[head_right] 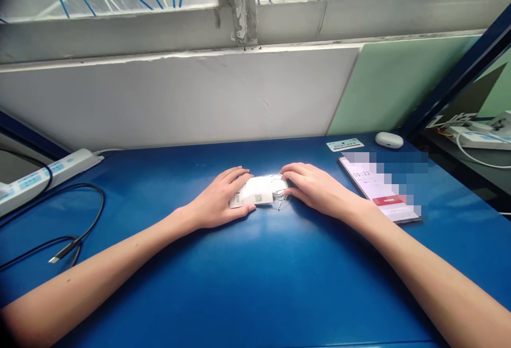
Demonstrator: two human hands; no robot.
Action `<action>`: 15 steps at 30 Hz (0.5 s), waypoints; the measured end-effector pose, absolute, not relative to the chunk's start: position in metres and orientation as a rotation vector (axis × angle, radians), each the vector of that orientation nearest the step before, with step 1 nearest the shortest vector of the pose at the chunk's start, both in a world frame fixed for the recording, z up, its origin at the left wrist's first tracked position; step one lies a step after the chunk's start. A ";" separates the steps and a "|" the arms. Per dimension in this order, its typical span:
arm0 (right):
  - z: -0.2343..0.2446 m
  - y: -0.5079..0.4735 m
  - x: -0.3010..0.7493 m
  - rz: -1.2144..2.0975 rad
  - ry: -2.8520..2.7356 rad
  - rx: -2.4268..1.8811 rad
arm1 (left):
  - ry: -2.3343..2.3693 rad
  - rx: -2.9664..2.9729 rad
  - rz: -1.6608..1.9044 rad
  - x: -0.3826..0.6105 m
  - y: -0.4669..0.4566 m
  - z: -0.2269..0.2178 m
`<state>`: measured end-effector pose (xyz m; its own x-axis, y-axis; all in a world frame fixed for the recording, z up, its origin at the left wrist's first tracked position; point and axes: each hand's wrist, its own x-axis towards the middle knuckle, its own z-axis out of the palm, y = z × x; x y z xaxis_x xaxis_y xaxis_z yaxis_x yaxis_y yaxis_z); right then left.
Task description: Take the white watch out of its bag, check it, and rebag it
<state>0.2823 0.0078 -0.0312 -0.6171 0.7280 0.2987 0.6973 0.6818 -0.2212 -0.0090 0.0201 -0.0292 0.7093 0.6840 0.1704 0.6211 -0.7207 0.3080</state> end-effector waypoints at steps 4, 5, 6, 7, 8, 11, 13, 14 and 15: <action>-0.027 0.008 0.288 0.179 -2.534 -1.158 | 1.055 2.694 0.380 -0.008 0.019 -0.026; -0.026 0.008 0.289 0.191 -2.529 -1.171 | 1.054 2.695 0.378 -0.008 0.019 -0.026; -0.025 0.007 0.289 0.200 -2.523 -1.184 | 1.054 2.695 0.378 -0.008 0.019 -0.026; -0.025 0.006 0.288 0.204 -2.515 -1.193 | 1.052 2.695 0.379 -0.008 0.019 -0.025; -0.026 0.005 0.287 0.199 -2.501 -1.202 | 1.049 2.695 0.383 -0.008 0.019 -0.025; -0.029 0.002 0.280 0.165 -2.437 -1.224 | 1.036 2.701 0.387 -0.009 0.019 -0.026; -0.032 0.000 0.274 0.129 -2.406 -1.224 | 1.036 2.704 0.381 -0.010 0.019 -0.028; -0.033 -0.001 0.271 0.112 -2.394 -1.219 | 1.038 2.706 0.381 -0.010 0.020 -0.028; -0.035 -0.002 0.269 0.096 -2.383 -1.211 | 1.038 2.709 0.383 -0.010 0.020 -0.029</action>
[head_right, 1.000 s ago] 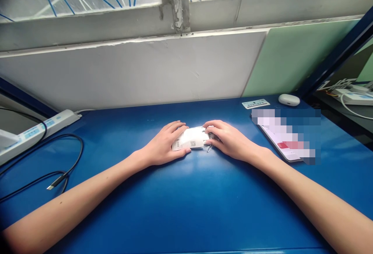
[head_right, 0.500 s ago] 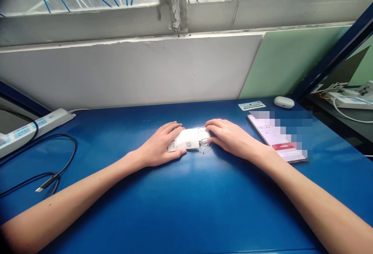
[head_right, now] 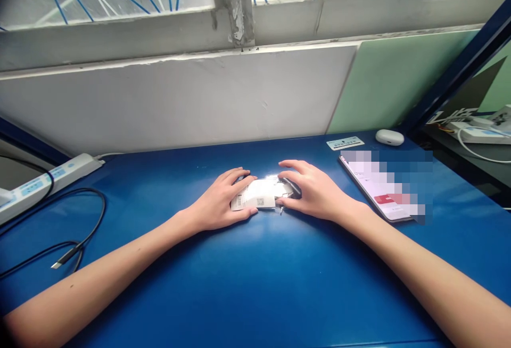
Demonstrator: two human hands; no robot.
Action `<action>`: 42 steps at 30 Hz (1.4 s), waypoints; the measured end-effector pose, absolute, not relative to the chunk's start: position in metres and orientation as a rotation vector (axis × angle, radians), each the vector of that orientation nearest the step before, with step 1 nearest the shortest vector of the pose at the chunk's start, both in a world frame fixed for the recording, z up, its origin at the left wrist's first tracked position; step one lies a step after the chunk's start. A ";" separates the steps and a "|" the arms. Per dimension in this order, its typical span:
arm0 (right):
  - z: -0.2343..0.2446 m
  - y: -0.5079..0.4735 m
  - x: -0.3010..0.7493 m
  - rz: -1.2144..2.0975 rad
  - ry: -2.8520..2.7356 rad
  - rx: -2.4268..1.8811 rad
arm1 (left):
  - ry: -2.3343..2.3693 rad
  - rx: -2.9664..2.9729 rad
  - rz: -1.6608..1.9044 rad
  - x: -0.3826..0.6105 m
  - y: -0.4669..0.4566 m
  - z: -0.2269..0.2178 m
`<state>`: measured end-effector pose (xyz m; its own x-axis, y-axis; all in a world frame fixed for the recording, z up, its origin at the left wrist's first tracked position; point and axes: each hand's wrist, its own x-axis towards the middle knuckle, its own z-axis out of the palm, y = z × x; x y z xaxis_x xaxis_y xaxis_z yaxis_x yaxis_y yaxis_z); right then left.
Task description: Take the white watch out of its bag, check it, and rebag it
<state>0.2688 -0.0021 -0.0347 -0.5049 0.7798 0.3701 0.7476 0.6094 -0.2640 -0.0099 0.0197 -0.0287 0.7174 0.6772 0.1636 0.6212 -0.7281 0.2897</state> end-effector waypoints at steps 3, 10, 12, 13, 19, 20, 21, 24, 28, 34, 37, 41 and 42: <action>-0.038 -0.004 0.264 0.067 -2.353 -1.186 | 1.034 2.724 0.389 -0.010 0.020 -0.030; -0.045 -0.004 0.262 0.185 -2.322 -1.221 | 1.027 2.736 0.404 -0.009 0.020 -0.030; -0.043 -0.003 0.263 0.201 -2.335 -1.254 | 1.032 2.734 0.397 -0.010 0.020 -0.030; -0.041 -0.003 0.263 0.206 -2.347 -1.275 | 1.036 2.734 0.388 -0.010 0.020 -0.030; -0.029 0.000 0.269 0.271 -2.407 -1.368 | 1.027 2.734 0.386 -0.009 0.020 -0.029; -0.028 0.000 0.270 0.281 -2.408 -1.374 | 1.023 2.737 0.391 -0.009 0.020 -0.029; -0.028 0.000 0.271 0.287 -2.409 -1.374 | 1.024 2.741 0.392 -0.009 0.020 -0.029; -0.030 0.000 0.271 0.287 -2.412 -1.327 | 1.035 2.749 0.374 -0.009 0.019 -0.029; -0.035 -0.002 0.269 0.338 -2.405 -1.238 | 1.031 2.746 0.374 -0.008 0.019 -0.029; -0.040 0.000 0.267 0.389 -2.337 -1.206 | 1.030 2.724 0.394 -0.009 0.020 -0.031; -0.041 0.001 0.267 0.407 -2.323 -1.222 | 1.031 2.725 0.383 -0.010 0.021 -0.033; -0.039 0.002 0.269 0.401 -2.328 -1.225 | 1.045 2.739 0.346 -0.009 0.020 -0.032; -0.038 0.002 0.270 0.399 -2.335 -1.221 | 1.048 2.741 0.339 -0.009 0.020 -0.031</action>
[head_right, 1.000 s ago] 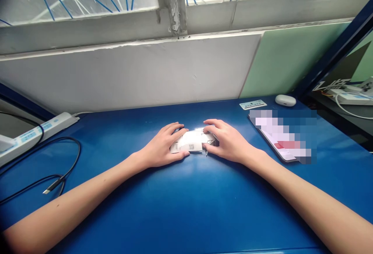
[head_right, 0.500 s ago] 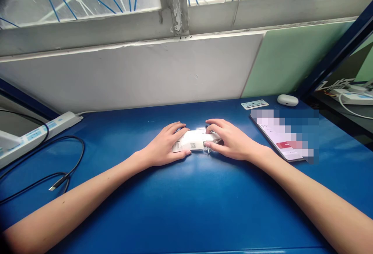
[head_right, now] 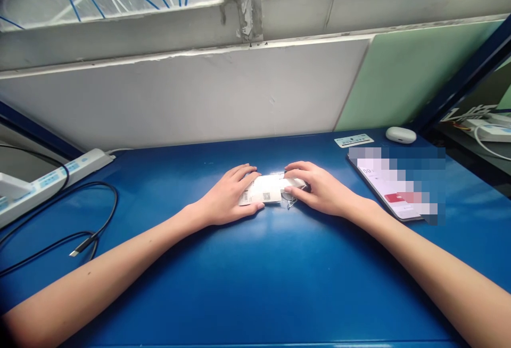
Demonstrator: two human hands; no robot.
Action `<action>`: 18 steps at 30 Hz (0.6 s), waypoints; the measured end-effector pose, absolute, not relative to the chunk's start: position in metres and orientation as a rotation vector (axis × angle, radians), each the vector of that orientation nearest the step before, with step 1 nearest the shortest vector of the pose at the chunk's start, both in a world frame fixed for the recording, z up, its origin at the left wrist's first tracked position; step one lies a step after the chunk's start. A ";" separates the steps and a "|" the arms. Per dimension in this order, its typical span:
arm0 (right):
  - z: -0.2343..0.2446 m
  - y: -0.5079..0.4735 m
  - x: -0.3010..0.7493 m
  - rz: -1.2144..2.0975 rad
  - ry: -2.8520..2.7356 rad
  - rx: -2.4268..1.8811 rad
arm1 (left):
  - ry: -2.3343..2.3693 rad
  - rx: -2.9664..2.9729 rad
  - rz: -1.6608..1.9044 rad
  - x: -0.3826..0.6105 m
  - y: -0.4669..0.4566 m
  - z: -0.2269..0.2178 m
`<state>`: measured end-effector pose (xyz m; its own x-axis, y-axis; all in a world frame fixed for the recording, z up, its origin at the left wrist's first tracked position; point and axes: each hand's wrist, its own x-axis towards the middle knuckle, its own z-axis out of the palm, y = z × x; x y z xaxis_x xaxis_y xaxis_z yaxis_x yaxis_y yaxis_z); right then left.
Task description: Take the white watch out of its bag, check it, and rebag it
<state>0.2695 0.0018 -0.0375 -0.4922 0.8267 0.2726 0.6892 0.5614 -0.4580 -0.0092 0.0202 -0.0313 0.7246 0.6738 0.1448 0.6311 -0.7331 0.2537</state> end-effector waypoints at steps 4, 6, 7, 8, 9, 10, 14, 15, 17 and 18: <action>-0.034 0.003 0.273 0.395 -2.349 -1.215 | 1.051 2.732 0.330 -0.008 0.019 -0.029; -0.034 0.003 0.274 0.387 -2.350 -1.213 | 1.043 2.723 0.338 -0.008 0.019 -0.029; -0.034 0.002 0.273 0.382 -2.352 -1.209 | 1.041 2.721 0.344 -0.008 0.019 -0.029; -0.034 0.002 0.273 0.376 -2.358 -1.202 | 1.038 2.721 0.351 -0.008 0.019 -0.029; -0.034 0.001 0.272 0.373 -2.367 -1.192 | 1.036 2.724 0.358 -0.009 0.019 -0.029; -0.035 0.001 0.271 0.376 -2.375 -1.183 | 1.035 2.728 0.364 -0.009 0.019 -0.030; -0.037 0.002 0.271 0.429 -2.353 -1.183 | 1.028 2.724 0.399 -0.009 0.020 -0.031; -0.038 0.003 0.272 0.444 -2.347 -1.186 | 1.023 2.725 0.402 -0.009 0.020 -0.031; -0.039 0.005 0.273 0.447 -2.355 -1.183 | 1.016 2.728 0.406 -0.009 0.019 -0.030; -0.039 0.006 0.274 0.428 -2.370 -1.180 | 1.015 2.729 0.405 -0.009 0.019 -0.029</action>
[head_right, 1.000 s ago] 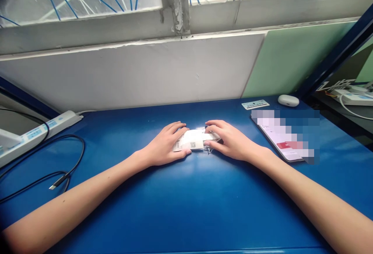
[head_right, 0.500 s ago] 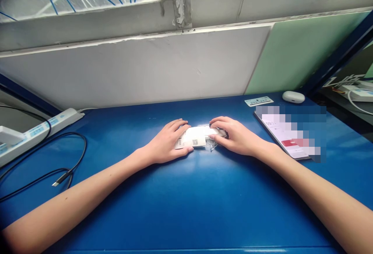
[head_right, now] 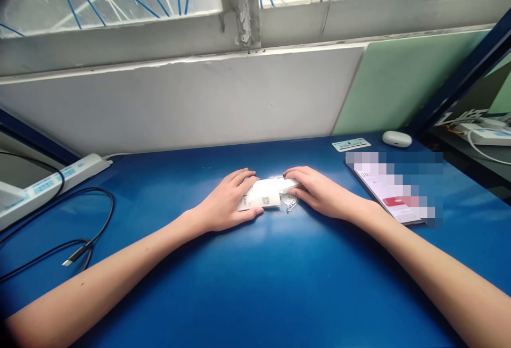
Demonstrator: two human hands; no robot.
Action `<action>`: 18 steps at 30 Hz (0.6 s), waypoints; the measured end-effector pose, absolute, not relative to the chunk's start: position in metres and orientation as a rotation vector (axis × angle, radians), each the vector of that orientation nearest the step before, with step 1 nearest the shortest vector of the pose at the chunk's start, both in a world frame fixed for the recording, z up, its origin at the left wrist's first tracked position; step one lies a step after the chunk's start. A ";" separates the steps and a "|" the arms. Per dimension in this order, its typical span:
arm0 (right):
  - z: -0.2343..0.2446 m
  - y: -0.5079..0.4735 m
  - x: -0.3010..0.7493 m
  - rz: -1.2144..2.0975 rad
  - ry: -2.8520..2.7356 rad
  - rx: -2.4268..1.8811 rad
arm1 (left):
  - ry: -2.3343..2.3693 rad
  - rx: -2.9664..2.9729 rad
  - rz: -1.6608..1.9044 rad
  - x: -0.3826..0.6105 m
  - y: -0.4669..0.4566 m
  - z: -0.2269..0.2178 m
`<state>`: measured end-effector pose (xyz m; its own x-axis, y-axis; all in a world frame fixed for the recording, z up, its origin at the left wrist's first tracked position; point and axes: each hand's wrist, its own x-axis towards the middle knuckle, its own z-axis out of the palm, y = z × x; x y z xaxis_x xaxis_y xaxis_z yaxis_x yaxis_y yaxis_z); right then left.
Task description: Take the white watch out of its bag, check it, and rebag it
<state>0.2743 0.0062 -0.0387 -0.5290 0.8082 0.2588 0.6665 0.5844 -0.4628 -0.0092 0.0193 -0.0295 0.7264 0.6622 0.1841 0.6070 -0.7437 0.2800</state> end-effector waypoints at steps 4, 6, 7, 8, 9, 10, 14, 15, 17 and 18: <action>-0.036 0.008 0.275 0.290 -2.440 -1.197 | 1.024 2.725 0.404 -0.009 0.019 -0.029; -0.035 0.008 0.275 0.258 -2.461 -1.202 | 1.025 2.730 0.395 -0.010 0.019 -0.029; -0.035 0.008 0.274 0.252 -2.464 -1.200 | 1.025 2.734 0.391 -0.010 0.020 -0.030; -0.035 0.007 0.274 0.247 -2.459 -1.200 | 1.024 2.737 0.391 -0.010 0.020 -0.030; -0.035 0.007 0.274 0.245 -2.450 -1.202 | 1.022 2.740 0.393 -0.010 0.020 -0.030; -0.035 0.007 0.275 0.245 -2.438 -1.206 | 1.020 2.740 0.397 -0.010 0.020 -0.031; -0.038 0.007 0.278 0.250 -2.379 -1.240 | 1.017 2.730 0.403 -0.010 0.020 -0.029; -0.038 0.008 0.279 0.260 -2.346 -1.249 | 1.017 2.728 0.401 -0.010 0.020 -0.029; -0.038 0.009 0.280 0.348 -2.226 -1.267 | 1.023 2.718 0.409 -0.009 0.020 -0.028; -0.037 0.009 0.279 0.426 -2.145 -1.271 | 1.028 2.709 0.417 -0.009 0.020 -0.028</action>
